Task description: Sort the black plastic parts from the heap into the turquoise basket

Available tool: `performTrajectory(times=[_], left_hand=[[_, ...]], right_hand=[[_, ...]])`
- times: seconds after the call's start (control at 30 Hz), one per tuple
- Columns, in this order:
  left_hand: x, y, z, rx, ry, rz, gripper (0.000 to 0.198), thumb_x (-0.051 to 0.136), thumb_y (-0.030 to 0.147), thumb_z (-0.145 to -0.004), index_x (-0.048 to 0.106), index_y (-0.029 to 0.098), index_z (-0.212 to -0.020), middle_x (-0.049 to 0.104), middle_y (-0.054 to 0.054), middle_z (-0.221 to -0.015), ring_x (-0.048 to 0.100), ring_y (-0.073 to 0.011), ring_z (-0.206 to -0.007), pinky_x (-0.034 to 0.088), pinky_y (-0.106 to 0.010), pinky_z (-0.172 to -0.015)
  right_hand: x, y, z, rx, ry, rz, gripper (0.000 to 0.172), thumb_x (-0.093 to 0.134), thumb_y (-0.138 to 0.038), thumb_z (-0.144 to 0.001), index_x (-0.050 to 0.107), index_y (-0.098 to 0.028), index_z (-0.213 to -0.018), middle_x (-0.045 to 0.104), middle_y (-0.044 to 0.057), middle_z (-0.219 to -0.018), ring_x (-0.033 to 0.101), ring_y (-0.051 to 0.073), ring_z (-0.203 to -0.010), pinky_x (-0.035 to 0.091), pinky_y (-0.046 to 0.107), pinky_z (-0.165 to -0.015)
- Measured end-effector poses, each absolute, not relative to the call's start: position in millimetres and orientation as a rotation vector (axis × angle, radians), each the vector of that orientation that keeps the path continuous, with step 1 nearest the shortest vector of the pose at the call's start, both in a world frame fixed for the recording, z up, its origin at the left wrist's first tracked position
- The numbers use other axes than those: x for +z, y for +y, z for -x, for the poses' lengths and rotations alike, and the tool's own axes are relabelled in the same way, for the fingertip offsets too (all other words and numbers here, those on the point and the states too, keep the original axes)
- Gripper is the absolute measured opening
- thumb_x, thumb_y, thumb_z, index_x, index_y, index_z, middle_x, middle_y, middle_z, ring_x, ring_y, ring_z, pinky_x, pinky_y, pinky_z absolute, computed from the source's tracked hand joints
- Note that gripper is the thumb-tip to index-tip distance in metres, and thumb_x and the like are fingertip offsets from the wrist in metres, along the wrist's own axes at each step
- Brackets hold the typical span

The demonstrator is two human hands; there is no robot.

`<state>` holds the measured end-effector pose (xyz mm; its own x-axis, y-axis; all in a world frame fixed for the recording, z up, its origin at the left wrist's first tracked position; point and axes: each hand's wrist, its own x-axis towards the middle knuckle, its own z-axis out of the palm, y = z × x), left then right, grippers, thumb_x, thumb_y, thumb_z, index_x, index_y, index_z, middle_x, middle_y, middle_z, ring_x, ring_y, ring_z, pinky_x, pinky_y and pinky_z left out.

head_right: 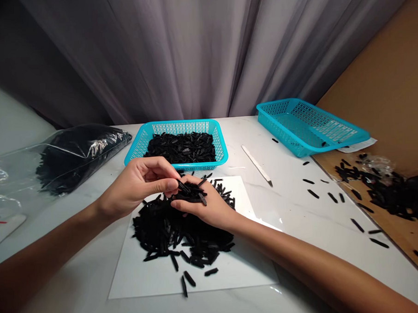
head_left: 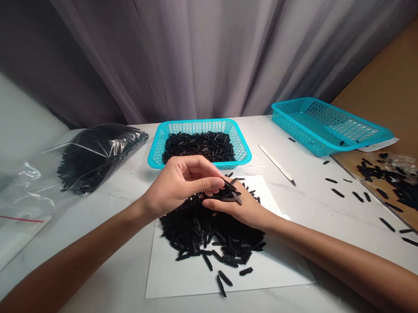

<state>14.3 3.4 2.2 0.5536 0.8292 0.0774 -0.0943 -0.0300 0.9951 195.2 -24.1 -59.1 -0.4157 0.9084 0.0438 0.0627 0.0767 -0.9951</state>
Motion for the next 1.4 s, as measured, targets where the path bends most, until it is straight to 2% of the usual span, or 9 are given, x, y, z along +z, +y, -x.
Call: performTrajectory(times=[0.2,0.47,0.73,1.03,1.27,1.4], left_hand=[[4.7,2.0,-12.8,0.850,0.652,-1.385,0.007,0.079,0.010,-0.080,0.076,0.017,-0.079,0.075,0.000,-0.076,0.067,-0.0058,-0.063,0.056,-0.013,-0.062],[6.3,2.2,-14.5,0.863,0.683,-1.374,0.012,0.086,0.011,-0.072,0.076,0.016,-0.077,0.075,0.000,-0.073,0.067,-0.0070,-0.060,0.057,-0.014,-0.060],[8.7,1.8,-14.1,0.819,0.653,-1.305,0.013,0.085,0.007,-0.072,0.076,0.016,-0.074,0.072,0.003,-0.067,0.064,-0.0030,-0.059,0.053,-0.008,-0.058],[7.4,0.0,-16.1,0.798,0.638,-1.242,0.013,0.087,0.011,-0.072,0.074,0.014,-0.074,0.071,0.003,-0.065,0.061,-0.0036,-0.058,0.051,-0.009,-0.057],[5.1,-1.4,-15.2,0.785,0.624,-1.220,0.011,0.085,0.015,-0.075,0.074,0.015,-0.075,0.071,0.003,-0.067,0.063,-0.0038,-0.060,0.051,-0.009,-0.058],[2.9,-1.8,-14.3,0.759,0.635,-1.197,0.013,0.083,0.026,-0.080,0.075,0.016,-0.075,0.071,0.002,-0.068,0.064,-0.0045,-0.063,0.051,-0.009,-0.058]], right_hand=[[-59.3,-23.5,-196.4,1.413,-1.627,1.000,0.026,0.079,-0.038,-0.081,0.063,-0.022,-0.093,0.062,-0.003,-0.078,0.059,0.015,-0.068,0.052,0.029,-0.062],[-58.2,-24.5,-196.6,1.435,-1.616,0.997,0.025,0.079,-0.036,-0.081,0.065,-0.022,-0.096,0.063,-0.002,-0.083,0.060,0.016,-0.072,0.054,0.029,-0.065],[-60.3,-24.2,-196.5,1.477,-1.589,0.962,0.025,0.078,-0.034,-0.083,0.064,-0.021,-0.099,0.066,-0.001,-0.087,0.063,0.016,-0.075,0.054,0.029,-0.066],[-58.0,-24.1,-195.5,1.561,-1.513,0.868,0.022,0.081,-0.022,-0.079,0.060,-0.020,-0.083,0.058,-0.005,-0.075,0.056,0.011,-0.065,0.049,0.023,-0.060],[-59.7,-24.0,-195.3,1.575,-1.484,0.868,0.023,0.082,-0.020,-0.078,0.060,-0.021,-0.085,0.058,-0.006,-0.075,0.055,0.011,-0.066,0.047,0.023,-0.059],[-60.6,-23.7,-194.9,1.560,-1.496,0.871,0.023,0.082,-0.020,-0.079,0.059,-0.021,-0.085,0.058,-0.005,-0.076,0.055,0.012,-0.066,0.048,0.023,-0.059]])
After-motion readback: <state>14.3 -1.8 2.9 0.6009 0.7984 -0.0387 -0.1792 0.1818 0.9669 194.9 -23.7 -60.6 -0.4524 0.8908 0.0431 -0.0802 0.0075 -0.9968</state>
